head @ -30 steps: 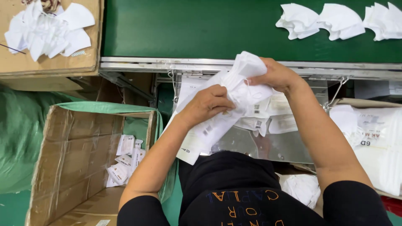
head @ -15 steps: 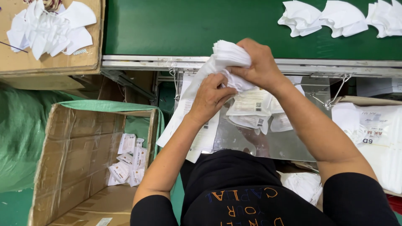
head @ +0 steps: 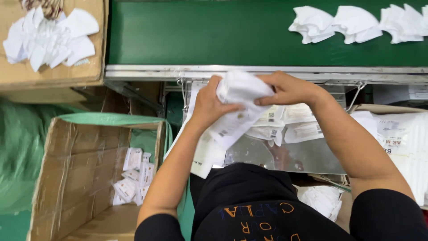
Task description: Manually picking up stacks of protective face masks from a conveyor and placing them into individual plastic packaging.
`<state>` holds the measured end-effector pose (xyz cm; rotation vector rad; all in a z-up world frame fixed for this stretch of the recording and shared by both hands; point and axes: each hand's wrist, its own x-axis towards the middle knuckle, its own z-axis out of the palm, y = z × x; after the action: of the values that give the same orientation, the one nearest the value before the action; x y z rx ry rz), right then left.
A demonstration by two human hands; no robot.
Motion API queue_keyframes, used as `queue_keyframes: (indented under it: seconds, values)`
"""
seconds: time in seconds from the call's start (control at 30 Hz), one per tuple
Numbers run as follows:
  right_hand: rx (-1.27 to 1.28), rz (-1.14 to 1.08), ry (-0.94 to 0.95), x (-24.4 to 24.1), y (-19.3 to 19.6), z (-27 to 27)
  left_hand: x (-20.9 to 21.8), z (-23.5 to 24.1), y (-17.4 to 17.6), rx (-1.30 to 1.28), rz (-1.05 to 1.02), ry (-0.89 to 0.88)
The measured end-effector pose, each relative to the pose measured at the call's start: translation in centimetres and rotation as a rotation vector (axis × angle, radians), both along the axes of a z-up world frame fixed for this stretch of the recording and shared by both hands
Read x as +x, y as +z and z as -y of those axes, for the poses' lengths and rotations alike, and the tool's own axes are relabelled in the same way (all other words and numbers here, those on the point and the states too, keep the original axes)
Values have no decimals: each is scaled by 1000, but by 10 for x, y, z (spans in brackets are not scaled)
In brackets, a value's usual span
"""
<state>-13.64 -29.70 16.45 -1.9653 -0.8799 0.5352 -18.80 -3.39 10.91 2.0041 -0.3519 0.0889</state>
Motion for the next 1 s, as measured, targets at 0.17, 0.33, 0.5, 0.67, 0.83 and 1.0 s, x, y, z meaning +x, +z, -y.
queue_keyframes:
  seconds: [0.17, 0.33, 0.5, 0.67, 0.83, 1.0]
  values:
    - [-124, -74, -20, -18, -53, 19, -16, 13, -23, 13, -122, -140]
    - [-68, -409, -40, -39, -75, 33, -15, 27, -18, 53, -303, -165]
    - [-50, -267, -28, -55, -106, 45, -24, 46, -11, 103, -107, -215]
    - [-114, -181, -117, -69, -103, 39, -31, 64, -13, 87, -153, -185]
    - [-62, -115, -131, -67, -76, 33, -28, 59, -36, -25, -101, -234]
    - [166, -231, -189, -92, -113, 27, -46, 58, -37, -103, -148, -130]
